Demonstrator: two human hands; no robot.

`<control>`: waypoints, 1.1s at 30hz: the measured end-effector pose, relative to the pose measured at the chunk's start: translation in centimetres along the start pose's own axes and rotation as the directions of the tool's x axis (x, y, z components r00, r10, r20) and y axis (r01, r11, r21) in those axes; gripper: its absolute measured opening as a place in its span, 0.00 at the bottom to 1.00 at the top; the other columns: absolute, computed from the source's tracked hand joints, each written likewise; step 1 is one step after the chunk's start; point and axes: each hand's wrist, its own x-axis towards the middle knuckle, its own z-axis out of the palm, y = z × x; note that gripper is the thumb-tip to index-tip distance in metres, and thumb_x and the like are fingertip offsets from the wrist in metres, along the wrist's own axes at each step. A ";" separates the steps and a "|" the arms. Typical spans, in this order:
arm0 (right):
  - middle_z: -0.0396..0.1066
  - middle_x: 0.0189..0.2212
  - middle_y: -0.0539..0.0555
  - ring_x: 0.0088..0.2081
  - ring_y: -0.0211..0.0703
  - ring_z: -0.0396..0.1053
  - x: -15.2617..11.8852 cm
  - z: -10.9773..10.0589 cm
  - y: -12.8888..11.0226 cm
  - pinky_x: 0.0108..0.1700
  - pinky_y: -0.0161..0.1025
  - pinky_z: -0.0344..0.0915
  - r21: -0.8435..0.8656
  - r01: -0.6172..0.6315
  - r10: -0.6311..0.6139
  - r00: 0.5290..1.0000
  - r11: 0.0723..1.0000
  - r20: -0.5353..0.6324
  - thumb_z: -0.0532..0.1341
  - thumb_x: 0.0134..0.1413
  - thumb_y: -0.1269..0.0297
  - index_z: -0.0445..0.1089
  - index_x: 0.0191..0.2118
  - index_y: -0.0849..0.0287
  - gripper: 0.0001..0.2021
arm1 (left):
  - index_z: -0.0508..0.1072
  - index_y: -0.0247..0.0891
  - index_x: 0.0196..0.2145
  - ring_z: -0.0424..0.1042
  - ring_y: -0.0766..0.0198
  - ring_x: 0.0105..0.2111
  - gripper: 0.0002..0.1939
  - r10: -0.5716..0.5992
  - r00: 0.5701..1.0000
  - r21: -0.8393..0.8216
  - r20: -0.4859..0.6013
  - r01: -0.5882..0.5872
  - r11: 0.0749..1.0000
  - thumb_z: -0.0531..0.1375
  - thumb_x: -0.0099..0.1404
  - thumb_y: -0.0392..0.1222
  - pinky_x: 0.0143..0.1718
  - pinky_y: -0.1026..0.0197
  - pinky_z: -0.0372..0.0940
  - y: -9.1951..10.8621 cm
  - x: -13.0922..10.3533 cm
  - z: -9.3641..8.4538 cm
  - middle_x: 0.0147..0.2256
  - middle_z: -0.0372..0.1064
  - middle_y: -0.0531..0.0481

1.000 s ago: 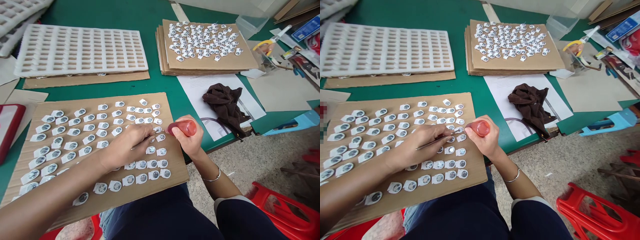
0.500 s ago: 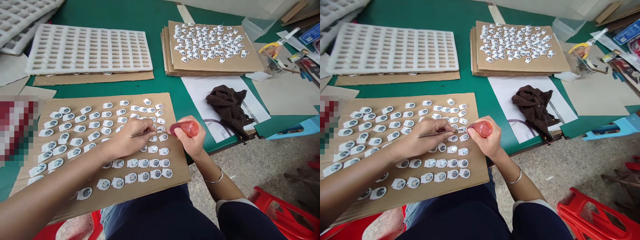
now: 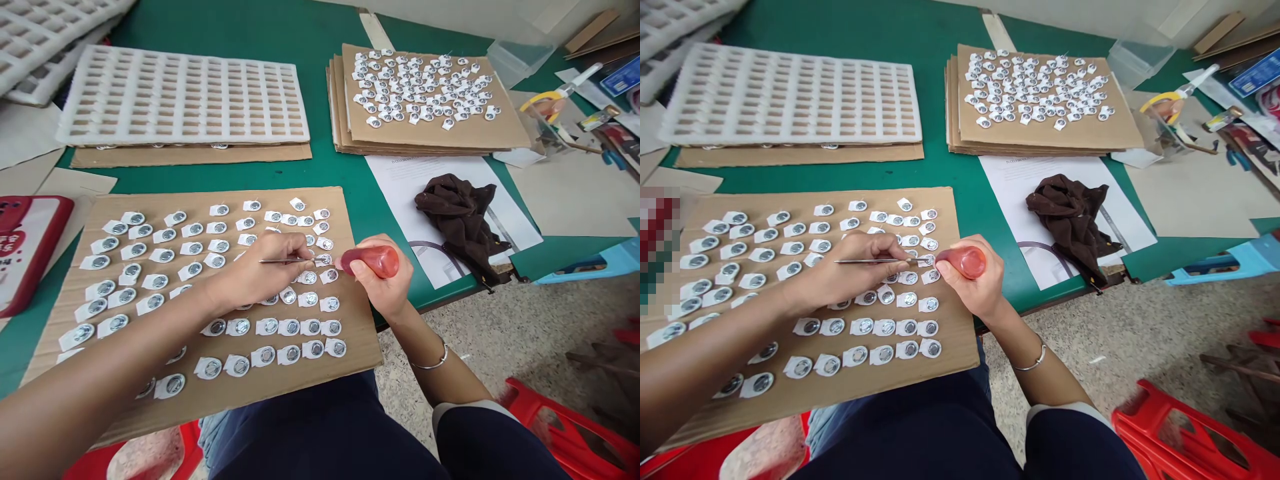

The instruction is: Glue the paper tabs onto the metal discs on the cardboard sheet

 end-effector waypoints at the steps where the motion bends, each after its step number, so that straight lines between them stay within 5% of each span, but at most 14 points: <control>1: 0.68 0.32 0.52 0.34 0.42 0.67 0.0 0.0 0.0 0.38 0.43 0.67 -0.003 0.000 0.000 1.000 1.000 0.000 0.63 0.53 0.63 0.67 0.36 0.60 0.08 | 0.68 0.38 0.30 0.63 0.69 0.23 0.04 0.006 1.000 -0.003 0.000 -0.006 1.000 0.55 0.62 0.38 0.22 0.66 0.59 0.0 0.0 0.0 0.27 0.68 0.51; 20: 0.68 0.33 0.52 0.35 0.42 0.67 -0.1 0.1 0.1 0.39 0.43 0.67 -0.007 0.022 -0.022 1.000 1.000 0.001 0.64 0.51 0.62 0.66 0.38 0.59 0.10 | 0.68 0.38 0.30 0.64 0.69 0.24 0.04 -0.010 1.000 0.001 0.006 0.010 1.000 0.55 0.62 0.38 0.23 0.66 0.60 0.1 0.0 0.0 0.28 0.68 0.51; 24: 0.66 0.32 0.52 0.28 0.38 0.68 -0.3 0.1 0.7 0.25 0.35 0.66 0.162 -0.137 0.151 0.986 0.977 -0.073 0.60 0.55 0.57 0.64 0.36 0.59 0.11 | 0.69 0.37 0.31 0.65 0.68 0.25 0.05 -0.021 1.000 -0.018 -0.006 0.021 1.000 0.56 0.62 0.39 0.25 0.65 0.61 0.3 0.0 0.1 0.28 0.68 0.51; 28: 0.63 0.26 0.49 0.17 0.32 0.61 0.7 -0.6 1.5 0.14 0.30 0.57 0.421 -0.283 0.358 0.928 0.862 -0.109 0.53 0.58 0.50 0.58 0.37 0.58 0.15 | 0.71 0.38 0.32 0.67 0.68 0.26 0.06 -0.057 0.995 -0.058 -0.077 0.052 0.997 0.57 0.61 0.42 0.25 0.65 0.61 1.2 -0.7 0.5 0.30 0.70 0.50; 33: 0.62 0.27 0.48 0.19 0.34 0.65 3.7 -1.4 0.8 0.14 0.30 0.56 0.512 -0.289 0.374 0.925 0.809 -0.068 0.56 0.53 0.46 0.56 0.42 0.56 0.20 | 0.71 0.38 0.33 0.68 0.67 0.27 0.07 -0.037 0.984 0.035 -0.175 0.044 0.998 0.58 0.62 0.43 0.25 0.64 0.61 2.6 -2.9 1.6 0.29 0.71 0.51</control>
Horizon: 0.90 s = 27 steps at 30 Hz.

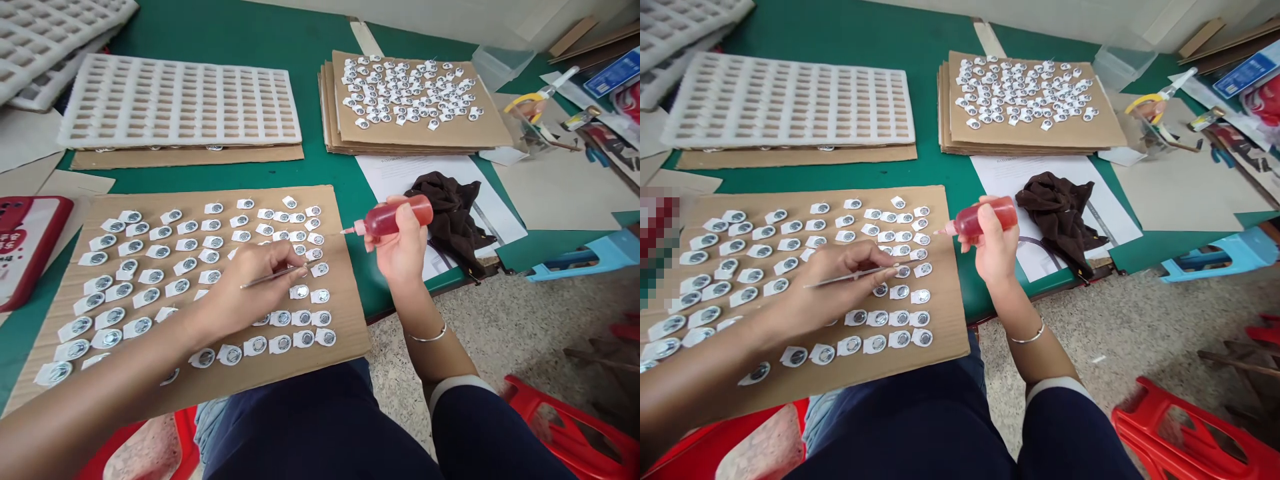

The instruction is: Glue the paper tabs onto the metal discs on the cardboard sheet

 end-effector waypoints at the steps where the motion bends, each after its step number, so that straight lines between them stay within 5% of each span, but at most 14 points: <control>1: 0.62 0.26 0.48 0.20 0.35 0.65 0.5 0.3 -0.3 0.13 0.31 0.56 -0.002 0.022 -0.022 1.000 1.000 0.021 0.56 0.52 0.45 0.55 0.41 0.56 0.20 | 0.71 0.38 0.34 0.68 0.66 0.27 0.07 0.029 1.000 0.026 0.000 -0.029 0.999 0.57 0.62 0.43 0.26 0.64 0.61 0.1 -0.4 0.3 0.29 0.71 0.51; 10: 0.62 0.26 0.50 0.20 0.36 0.64 1.2 1.6 1.3 0.12 0.33 0.55 -0.216 0.172 -0.153 0.983 0.961 0.103 0.51 0.61 0.46 0.58 0.35 0.57 0.17 | 0.70 0.39 0.36 0.68 0.66 0.27 0.06 0.169 0.985 0.113 0.025 -0.171 0.979 0.53 0.65 0.38 0.28 0.63 0.61 0.1 -1.2 2.2 0.30 0.70 0.51; 27: 0.63 0.28 0.50 0.17 0.33 0.61 -0.4 1.4 1.6 0.12 0.33 0.55 -0.151 0.172 -0.158 0.983 0.974 0.096 0.55 0.58 0.45 0.58 0.37 0.55 0.17 | 0.66 0.37 0.33 0.64 0.68 0.25 0.06 0.228 0.963 0.220 0.142 -0.255 0.941 0.50 0.65 0.34 0.27 0.63 0.56 0.5 -0.8 2.4 0.27 0.65 0.52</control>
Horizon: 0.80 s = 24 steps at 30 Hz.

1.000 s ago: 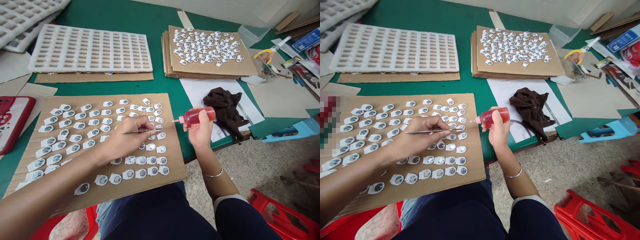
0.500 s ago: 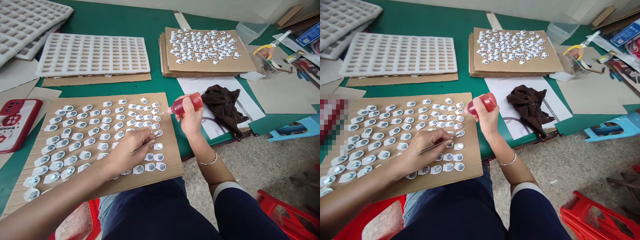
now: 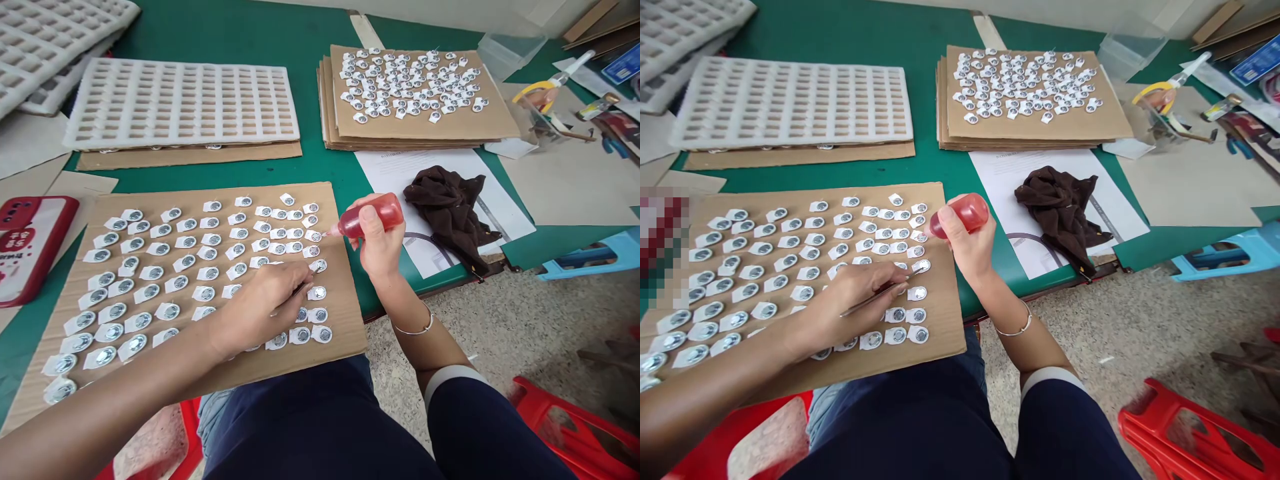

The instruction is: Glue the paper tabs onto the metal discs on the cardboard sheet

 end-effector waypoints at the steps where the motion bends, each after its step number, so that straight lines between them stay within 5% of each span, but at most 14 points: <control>1: 0.63 0.28 0.50 0.18 0.34 0.62 0.0 0.0 -0.1 0.12 0.33 0.55 -0.005 -0.005 0.005 1.000 1.000 0.003 0.54 0.58 0.44 0.58 0.37 0.54 0.17 | 0.66 0.37 0.33 0.64 0.68 0.25 0.06 0.002 1.000 -0.006 -0.003 -0.002 1.000 0.50 0.65 0.34 0.27 0.63 0.56 0.0 0.0 0.0 0.27 0.65 0.52; 6: 0.64 0.28 0.49 0.19 0.36 0.65 0.0 0.1 -0.3 0.11 0.32 0.53 0.161 -0.014 0.022 0.998 0.987 -0.052 0.61 0.53 0.47 0.62 0.35 0.54 0.16 | 0.67 0.37 0.36 0.66 0.68 0.27 0.04 0.018 0.999 -0.026 -0.033 -0.019 0.999 0.52 0.65 0.34 0.28 0.63 0.58 0.0 -0.3 -0.1 0.29 0.67 0.53; 14: 0.63 0.27 0.49 0.19 0.36 0.65 -0.1 0.0 -0.7 0.12 0.31 0.55 0.142 -0.028 0.038 0.997 0.990 -0.064 0.60 0.52 0.45 0.61 0.35 0.55 0.18 | 0.66 0.37 0.35 0.68 0.68 0.28 0.05 0.005 0.998 0.001 -0.061 -0.005 1.000 0.52 0.65 0.33 0.29 0.65 0.60 -0.1 0.0 0.2 0.30 0.68 0.53; 24: 0.66 0.27 0.51 0.22 0.38 0.67 -0.3 -0.1 -0.6 0.19 0.35 0.65 0.033 -0.045 0.047 0.997 0.998 -0.057 0.60 0.51 0.41 0.61 0.35 0.56 0.21 | 0.61 0.34 0.30 0.62 0.66 0.23 0.07 0.009 0.990 0.193 0.142 -0.037 0.980 0.47 0.63 0.29 0.25 0.62 0.58 1.0 0.4 0.0 0.26 0.62 0.51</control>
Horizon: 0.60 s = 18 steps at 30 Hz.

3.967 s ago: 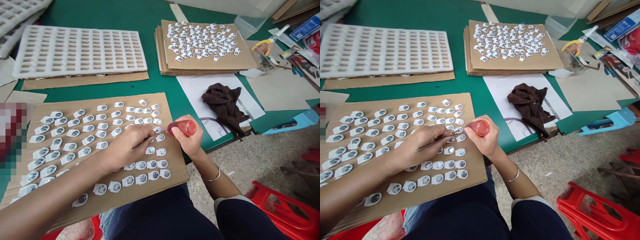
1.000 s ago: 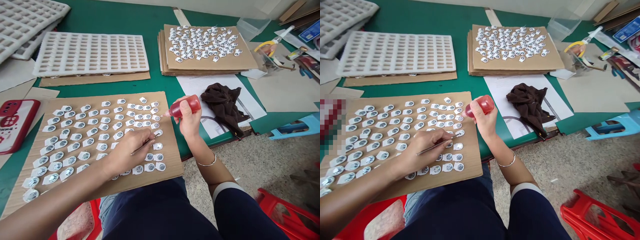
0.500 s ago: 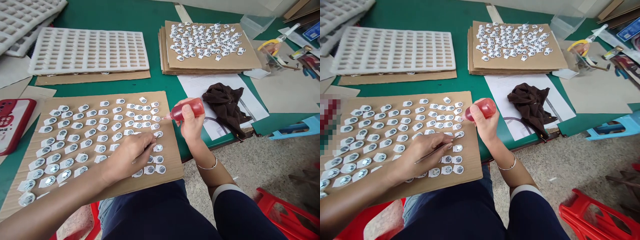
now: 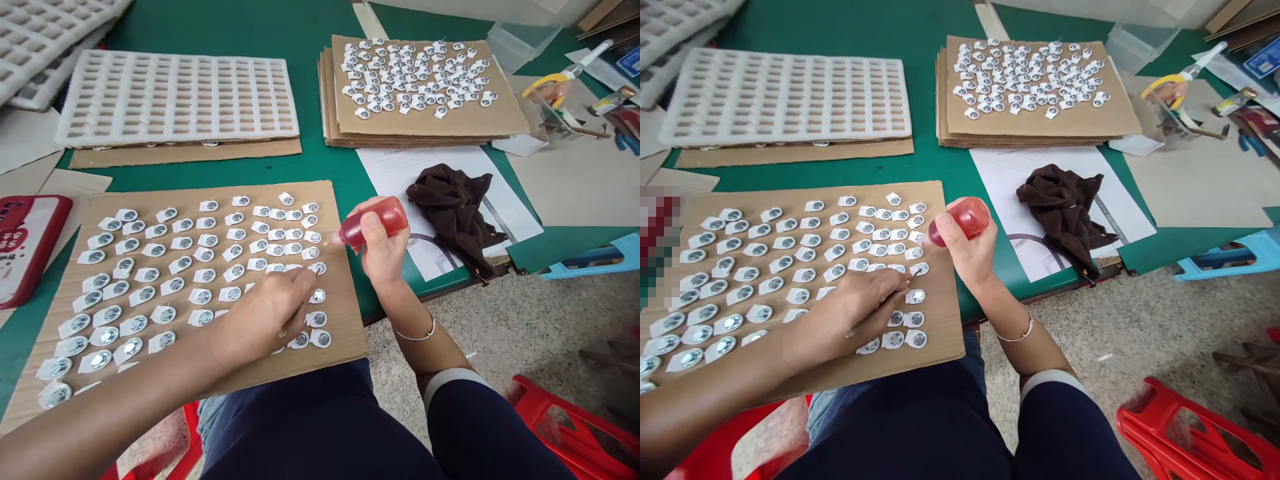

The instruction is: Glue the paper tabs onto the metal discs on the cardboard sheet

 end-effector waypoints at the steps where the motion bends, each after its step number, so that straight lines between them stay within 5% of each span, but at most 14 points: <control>1: 0.66 0.27 0.51 0.24 0.39 0.68 -0.1 0.0 0.0 0.21 0.36 0.66 -0.037 -0.004 0.004 1.000 0.999 0.012 0.59 0.51 0.41 0.61 0.34 0.57 0.21 | 0.61 0.34 0.30 0.63 0.66 0.23 0.07 0.009 1.000 0.049 0.019 -0.010 0.999 0.48 0.61 0.27 0.25 0.62 0.59 0.3 0.0 0.1 0.26 0.62 0.50; 7: 0.65 0.20 0.46 0.20 0.37 0.66 -0.7 0.4 -0.8 0.24 0.36 0.65 -0.062 0.009 0.007 0.964 0.998 0.264 0.61 0.55 0.52 0.60 0.34 0.58 0.14 | 0.63 0.32 0.31 0.69 0.60 0.24 0.10 0.164 0.986 0.491 -0.036 -0.126 0.862 0.48 0.57 0.22 0.23 0.58 0.65 2.2 -0.1 2.2 0.32 0.70 0.39; 9: 0.66 0.21 0.47 0.22 0.38 0.66 -0.8 0.5 -1.0 0.26 0.38 0.66 -0.109 0.077 -0.046 0.963 0.991 0.266 0.62 0.54 0.54 0.61 0.34 0.58 0.13 | 0.64 0.30 0.32 0.70 0.59 0.23 0.09 0.216 0.973 0.584 -0.080 -0.130 0.801 0.48 0.58 0.23 0.22 0.57 0.66 2.5 0.0 3.1 0.33 0.71 0.36; 18: 0.68 0.28 0.52 0.28 0.40 0.66 -0.8 1.0 -1.1 0.32 0.40 0.65 -0.259 0.232 -0.149 0.941 0.938 0.305 0.62 0.52 0.56 0.64 0.30 0.59 0.12 | 0.65 0.30 0.30 0.70 0.58 0.22 0.08 0.296 0.947 0.691 -0.121 -0.134 0.710 0.47 0.59 0.25 0.21 0.58 0.65 2.7 -0.1 4.1 0.32 0.72 0.31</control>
